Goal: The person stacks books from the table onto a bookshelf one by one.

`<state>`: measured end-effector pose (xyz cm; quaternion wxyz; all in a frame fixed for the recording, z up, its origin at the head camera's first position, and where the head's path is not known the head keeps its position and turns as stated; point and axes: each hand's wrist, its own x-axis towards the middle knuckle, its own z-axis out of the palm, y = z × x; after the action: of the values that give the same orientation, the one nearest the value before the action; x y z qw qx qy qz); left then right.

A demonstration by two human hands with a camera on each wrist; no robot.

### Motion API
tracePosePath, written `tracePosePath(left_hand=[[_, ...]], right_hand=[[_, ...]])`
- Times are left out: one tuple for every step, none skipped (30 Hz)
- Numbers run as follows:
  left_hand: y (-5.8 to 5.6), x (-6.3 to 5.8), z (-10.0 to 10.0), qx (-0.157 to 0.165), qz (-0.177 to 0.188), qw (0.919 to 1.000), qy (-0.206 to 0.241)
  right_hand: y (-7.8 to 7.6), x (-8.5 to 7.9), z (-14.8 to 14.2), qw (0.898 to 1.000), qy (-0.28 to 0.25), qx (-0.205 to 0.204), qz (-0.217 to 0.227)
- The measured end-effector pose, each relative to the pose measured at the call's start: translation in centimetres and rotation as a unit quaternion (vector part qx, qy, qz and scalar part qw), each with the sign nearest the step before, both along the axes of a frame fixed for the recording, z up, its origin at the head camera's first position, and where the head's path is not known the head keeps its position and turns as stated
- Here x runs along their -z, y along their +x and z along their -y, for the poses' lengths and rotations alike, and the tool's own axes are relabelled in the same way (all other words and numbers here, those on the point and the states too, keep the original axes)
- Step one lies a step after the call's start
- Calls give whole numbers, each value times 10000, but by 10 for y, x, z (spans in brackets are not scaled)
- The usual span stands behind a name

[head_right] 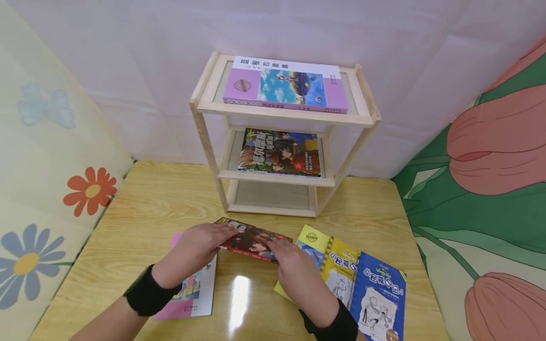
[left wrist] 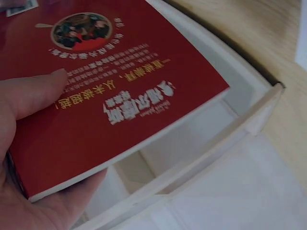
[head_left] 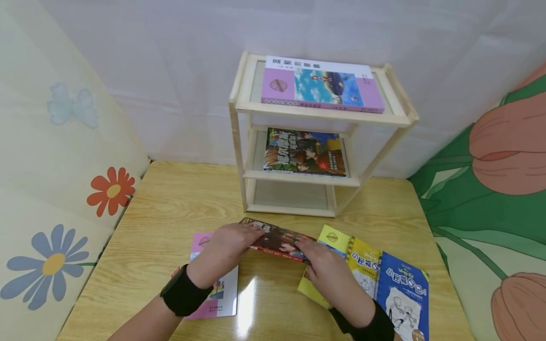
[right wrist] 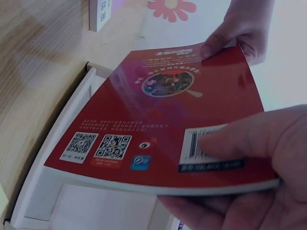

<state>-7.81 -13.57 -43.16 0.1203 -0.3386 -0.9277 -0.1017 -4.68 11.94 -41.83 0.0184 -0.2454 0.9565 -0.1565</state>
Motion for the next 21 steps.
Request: tracePosePath(left_hand=[[0, -2, -2, 4, -8, 10000, -4], [1, -5, -3, 16, -16, 10000, -32], [1, -8, -5, 30, -45, 10000, -79], [1, -11, -7, 57, -75, 9999, -141], [2, -14, -9, 75, -101, 9997, -188], [2, -17, -11, 93, -131, 9996, -221], [3, -20, -12, 117, -148, 9996, -228], [3, -24, -14, 145, -171, 9995, -217], [3, -27, -15, 177, -211, 9994, -187], [3, -30, -16, 208, -272, 9993, -153], [3, -33, -18, 234, -359, 9990, -92], [3, -37, -19, 272, -465, 9985, -24], [3, -40, -21, 305, -580, 9978, 27], [2, -45, -23, 316, -713, 9969, 58], [2, -49, -24, 320, -845, 9959, 78], [2, -54, -26, 309, -962, 9949, 79], [2, -60, -28, 290, -1065, 9939, 75], [2, -66, -29, 274, -1158, 9929, 72], [2, -72, -31, 244, -1245, 9919, 64], [2, -78, -32, 209, -1340, 9907, 71], [2, -83, -33, 169, -1435, 9895, 76]], right_hand=[[0, -1, 0, 10000, 60, 12, -31], [-1, -1, 1, 9999, 103, 24, -48], [-1, -2, 0, 9999, 111, 38, -69], [-1, -3, 0, 9999, 116, 58, -94], [-2, -5, -1, 9998, 133, 88, -127], [-2, -7, -1, 9997, 116, 116, -157], [-3, -9, -3, 9996, 87, 143, -240], [-4, -11, -4, 9993, 48, 174, -331], [-4, -14, -6, 9988, -1, 189, -463], [-5, -17, -8, 9978, -22, 203, -629], [-6, -20, -10, 9964, -72, 211, -813], [-7, -24, -12, 9946, -137, 207, -1009], [-8, -27, -14, 9923, -195, 206, -1210], [-9, -31, -16, 9898, -272, 196, -1383], [-10, -35, -18, 9871, -342, 190, -1554], [-10, -39, -20, 9842, -407, 205, -1710], [-11, -42, -21, 9811, -485, 219, -1858], [-11, -45, -22, 9779, -564, 235, -2001], [-12, -48, -23, 9742, -640, 270, -2149], [-13, -50, -24, 9701, -721, 298, -2298], [-14, -51, -24, 9664, -817, 339, -2412]])
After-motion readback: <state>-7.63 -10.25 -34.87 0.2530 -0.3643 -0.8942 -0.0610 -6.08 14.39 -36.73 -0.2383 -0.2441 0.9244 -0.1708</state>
